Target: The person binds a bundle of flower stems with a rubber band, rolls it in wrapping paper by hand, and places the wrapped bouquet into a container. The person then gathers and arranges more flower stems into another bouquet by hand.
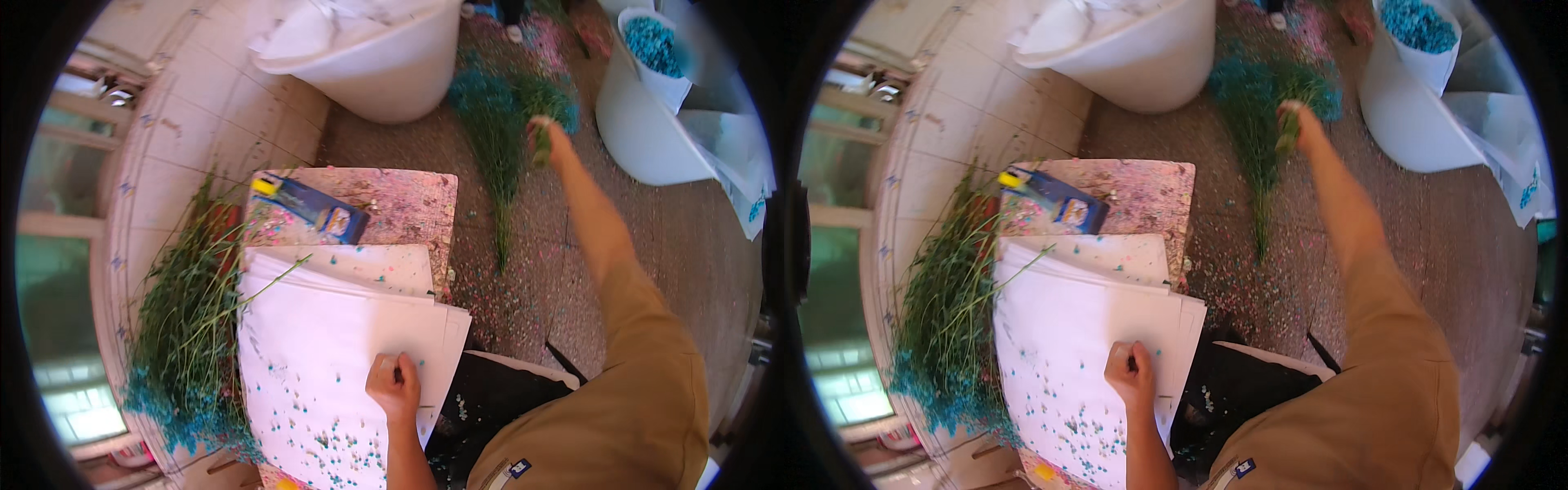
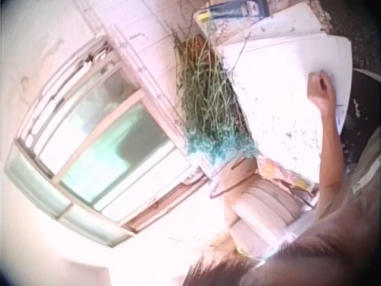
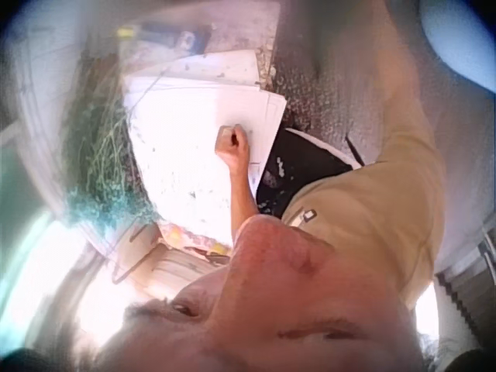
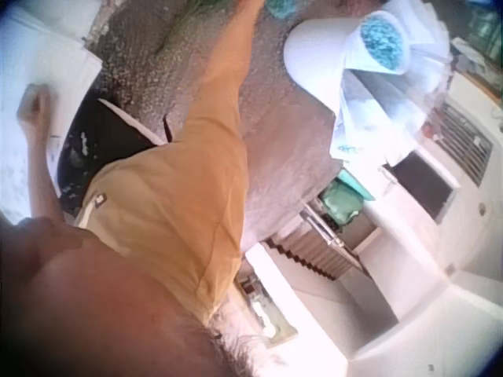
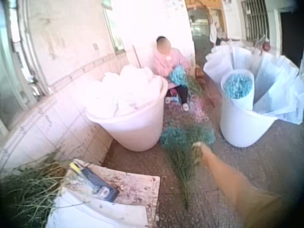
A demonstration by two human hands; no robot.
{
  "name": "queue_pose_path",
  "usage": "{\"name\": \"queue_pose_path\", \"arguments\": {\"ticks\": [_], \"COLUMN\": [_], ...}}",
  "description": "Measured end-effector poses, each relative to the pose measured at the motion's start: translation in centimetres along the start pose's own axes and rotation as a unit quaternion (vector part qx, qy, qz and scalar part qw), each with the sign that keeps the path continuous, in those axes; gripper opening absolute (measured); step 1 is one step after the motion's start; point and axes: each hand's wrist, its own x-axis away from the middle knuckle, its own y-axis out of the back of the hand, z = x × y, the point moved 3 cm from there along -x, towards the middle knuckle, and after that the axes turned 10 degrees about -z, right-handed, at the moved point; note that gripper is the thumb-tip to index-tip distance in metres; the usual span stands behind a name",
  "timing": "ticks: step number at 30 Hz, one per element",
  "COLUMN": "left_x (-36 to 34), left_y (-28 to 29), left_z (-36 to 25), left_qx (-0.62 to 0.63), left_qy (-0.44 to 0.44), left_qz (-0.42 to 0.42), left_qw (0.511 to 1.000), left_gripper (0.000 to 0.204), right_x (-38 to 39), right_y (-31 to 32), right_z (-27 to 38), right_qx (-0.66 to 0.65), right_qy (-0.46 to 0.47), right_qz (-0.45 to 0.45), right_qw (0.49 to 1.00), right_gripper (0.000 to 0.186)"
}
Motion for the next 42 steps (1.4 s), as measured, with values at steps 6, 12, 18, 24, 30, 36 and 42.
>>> {"name": "queue_pose_path", "arguments": {"ticks": [6, 12, 18, 24, 30, 36, 42], "left_x": [0.3, 2.3, 9.8, 18.4, 21.9, 19.4, 15.5], "left_y": [-1.0, 1.8, 5.4, 10.2, 14.7, 19.2, 20.0], "left_z": [-1.6, -0.3, -7.0, -10.7, -14.3, -13.9, -6.2], "left_qx": [-0.007, -0.002, 0.080, 0.096, 0.159, 0.025, -0.239], "left_qy": [-0.094, -0.118, -0.161, -0.192, -0.189, -0.235, -0.062], "left_qz": [-0.039, -0.029, -0.001, 0.121, 0.087, -0.177, -0.253], "left_qw": [0.995, 0.993, 0.984, 0.969, 0.965, 0.955, 0.935], "left_gripper": [0.026, 0.007, 0.034, 0.040, 0.038, 0.041, 0.055], "right_x": [7.5, 37.3, 55.3, 46.5, 44.1, 40.8, 37.7], "right_y": [-6.5, -17.8, -11.5, -4.3, -8.2, -12.3, -14.4], "right_z": [33.4, 32.3, 23.2, 10.6, 6.7, 6.8, 5.7], "right_qx": [-0.256, 0.011, 0.147, 0.304, 0.651, 0.655, 0.654], "right_qy": [-0.079, 0.153, 0.444, 0.315, 0.344, 0.510, 0.601], "right_qz": [0.290, 0.421, 0.333, 0.357, 0.459, 0.431, 0.362], "right_qw": [0.919, 0.894, 0.819, 0.825, 0.497, 0.355, 0.283], "right_gripper": [0.013, 0.019, 0.045, 0.053, 0.053, 0.055, 0.056]}}
